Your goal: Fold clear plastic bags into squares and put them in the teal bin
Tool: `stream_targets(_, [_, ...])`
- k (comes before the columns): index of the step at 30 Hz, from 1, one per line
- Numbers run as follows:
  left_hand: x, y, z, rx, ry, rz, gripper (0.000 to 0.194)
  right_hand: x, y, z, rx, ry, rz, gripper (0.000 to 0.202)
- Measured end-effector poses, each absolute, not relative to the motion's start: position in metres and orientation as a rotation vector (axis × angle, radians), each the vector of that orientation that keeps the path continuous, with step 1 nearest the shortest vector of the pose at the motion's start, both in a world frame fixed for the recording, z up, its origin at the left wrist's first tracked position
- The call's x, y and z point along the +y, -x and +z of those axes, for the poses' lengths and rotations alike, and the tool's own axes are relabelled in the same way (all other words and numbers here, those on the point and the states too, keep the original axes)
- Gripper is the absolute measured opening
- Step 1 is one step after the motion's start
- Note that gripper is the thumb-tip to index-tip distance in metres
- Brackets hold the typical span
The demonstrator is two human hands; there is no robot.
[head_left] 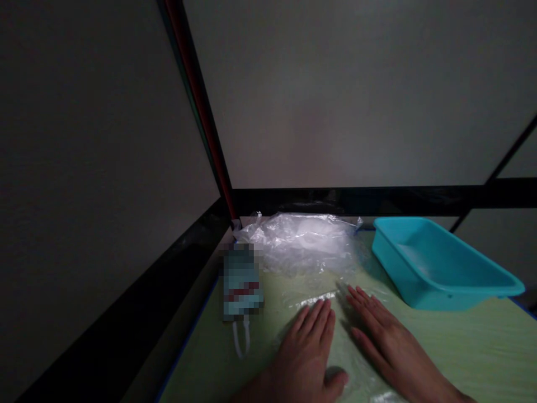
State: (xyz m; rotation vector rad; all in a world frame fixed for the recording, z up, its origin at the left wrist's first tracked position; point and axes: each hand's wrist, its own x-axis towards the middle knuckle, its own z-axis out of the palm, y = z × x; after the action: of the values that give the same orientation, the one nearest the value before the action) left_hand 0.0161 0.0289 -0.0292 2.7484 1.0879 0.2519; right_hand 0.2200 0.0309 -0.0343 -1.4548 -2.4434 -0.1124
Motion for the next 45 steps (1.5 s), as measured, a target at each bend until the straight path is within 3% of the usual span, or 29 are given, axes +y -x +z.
stream_targets(28, [0.023, -0.019, -0.044, 1.102, -2.704, 0.314, 0.07, 0.027, -0.218, -0.05, -2.558, 1.34, -0.105, 0.062])
stream_targets(35, [0.024, -0.021, -0.027, 0.993, -2.816, 0.352, 0.071, 0.028, -0.219, -0.055, -2.515, 1.315, -0.056, 0.061])
stream_targets(38, [0.019, -0.027, -0.024, 0.788, -2.992, 0.479, 0.062, 0.028, -0.22, -0.057, -2.501, 1.267, -0.064, 0.063])
stream_targets(40, [0.014, -0.034, -0.03, 0.853, -3.063, 0.566, 0.053, 0.028, -0.22, -0.06, -2.484, 1.238, -0.089, 0.066])
stream_targets(45, [0.005, -0.05, -0.049, 1.028, -3.083, 0.503, 0.051, 0.027, -0.22, -0.061, -2.49, 1.259, -0.169, 0.067])
